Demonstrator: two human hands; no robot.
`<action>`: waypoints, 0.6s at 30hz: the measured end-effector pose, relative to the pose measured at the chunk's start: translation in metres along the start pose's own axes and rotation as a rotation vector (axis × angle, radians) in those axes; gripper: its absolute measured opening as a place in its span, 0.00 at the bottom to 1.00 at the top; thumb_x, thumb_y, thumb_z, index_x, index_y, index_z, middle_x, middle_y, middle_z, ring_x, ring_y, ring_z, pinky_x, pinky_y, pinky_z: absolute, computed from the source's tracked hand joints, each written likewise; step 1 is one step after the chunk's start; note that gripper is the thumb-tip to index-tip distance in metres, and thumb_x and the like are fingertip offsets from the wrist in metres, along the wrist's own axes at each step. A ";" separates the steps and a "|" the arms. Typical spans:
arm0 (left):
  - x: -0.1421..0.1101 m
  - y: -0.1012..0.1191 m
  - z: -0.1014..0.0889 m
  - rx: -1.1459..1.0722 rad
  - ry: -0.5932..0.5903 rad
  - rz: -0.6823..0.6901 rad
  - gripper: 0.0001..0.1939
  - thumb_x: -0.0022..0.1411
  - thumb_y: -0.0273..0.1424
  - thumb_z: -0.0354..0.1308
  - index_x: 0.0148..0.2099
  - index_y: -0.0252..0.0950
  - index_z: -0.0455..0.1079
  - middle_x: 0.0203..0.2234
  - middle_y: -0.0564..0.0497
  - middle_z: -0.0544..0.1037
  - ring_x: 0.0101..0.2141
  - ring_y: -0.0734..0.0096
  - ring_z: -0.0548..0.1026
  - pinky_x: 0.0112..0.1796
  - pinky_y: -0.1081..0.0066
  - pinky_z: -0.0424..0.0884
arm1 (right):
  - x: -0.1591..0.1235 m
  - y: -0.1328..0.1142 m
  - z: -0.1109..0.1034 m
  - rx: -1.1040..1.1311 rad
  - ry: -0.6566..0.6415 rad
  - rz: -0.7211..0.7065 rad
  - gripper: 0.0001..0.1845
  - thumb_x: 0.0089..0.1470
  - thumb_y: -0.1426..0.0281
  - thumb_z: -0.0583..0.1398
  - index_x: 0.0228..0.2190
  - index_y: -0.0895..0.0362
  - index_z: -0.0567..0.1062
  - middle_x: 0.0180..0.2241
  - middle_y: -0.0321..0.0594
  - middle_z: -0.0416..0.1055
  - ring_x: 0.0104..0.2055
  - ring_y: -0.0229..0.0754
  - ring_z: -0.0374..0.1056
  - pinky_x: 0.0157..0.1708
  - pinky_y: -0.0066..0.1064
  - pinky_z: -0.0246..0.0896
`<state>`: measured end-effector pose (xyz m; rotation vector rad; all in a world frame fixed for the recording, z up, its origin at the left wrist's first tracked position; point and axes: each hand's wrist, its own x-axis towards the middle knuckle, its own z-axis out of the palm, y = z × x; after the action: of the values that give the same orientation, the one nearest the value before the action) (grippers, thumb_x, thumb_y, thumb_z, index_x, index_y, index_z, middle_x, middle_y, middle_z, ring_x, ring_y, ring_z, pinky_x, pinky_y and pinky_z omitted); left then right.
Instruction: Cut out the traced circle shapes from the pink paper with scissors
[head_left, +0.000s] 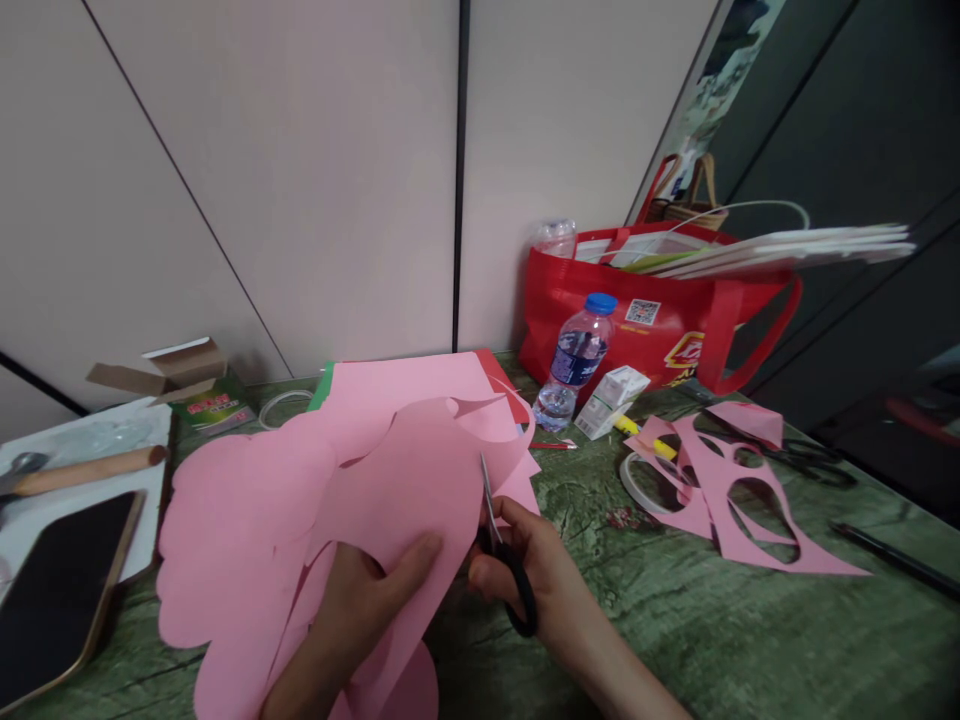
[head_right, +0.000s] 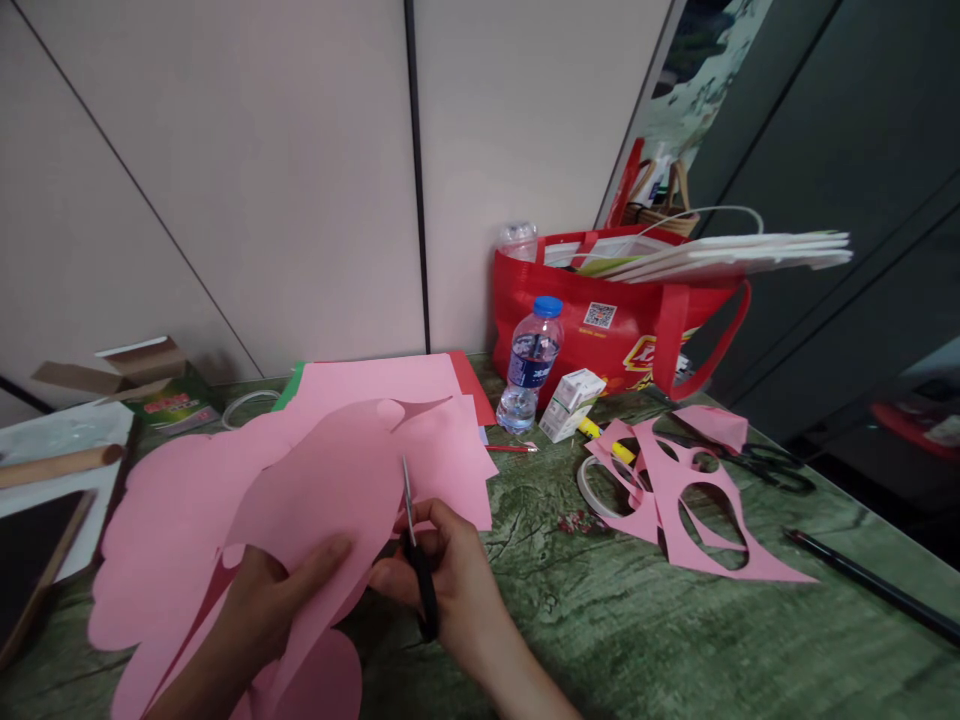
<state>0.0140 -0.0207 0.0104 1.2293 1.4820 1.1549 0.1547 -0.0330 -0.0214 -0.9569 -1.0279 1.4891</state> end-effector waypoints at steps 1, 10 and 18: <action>0.000 0.000 -0.001 0.002 0.002 -0.006 0.21 0.42 0.36 0.61 0.40 0.35 0.68 0.26 0.49 0.78 0.36 0.58 0.74 0.37 0.64 0.71 | 0.000 0.001 0.000 -0.005 0.007 0.000 0.21 0.32 0.61 0.68 0.26 0.56 0.65 0.16 0.28 0.64 0.17 0.31 0.53 0.16 0.23 0.45; 0.001 0.000 -0.004 0.047 -0.011 -0.007 0.21 0.44 0.37 0.59 0.42 0.34 0.68 0.28 0.48 0.77 0.36 0.57 0.74 0.37 0.63 0.70 | 0.000 0.002 -0.001 -0.085 0.036 0.042 0.19 0.34 0.62 0.66 0.27 0.57 0.66 0.14 0.27 0.63 0.14 0.31 0.54 0.13 0.22 0.46; 0.004 0.003 -0.008 -0.019 -0.042 -0.038 0.21 0.42 0.36 0.60 0.41 0.35 0.68 0.31 0.47 0.78 0.35 0.56 0.75 0.35 0.64 0.71 | -0.002 -0.004 0.000 -0.078 0.015 0.039 0.16 0.36 0.65 0.66 0.26 0.57 0.66 0.14 0.27 0.62 0.14 0.30 0.54 0.13 0.21 0.47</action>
<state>0.0058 -0.0173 0.0148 1.2004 1.4546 1.1088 0.1562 -0.0342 -0.0179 -1.0468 -1.0684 1.4808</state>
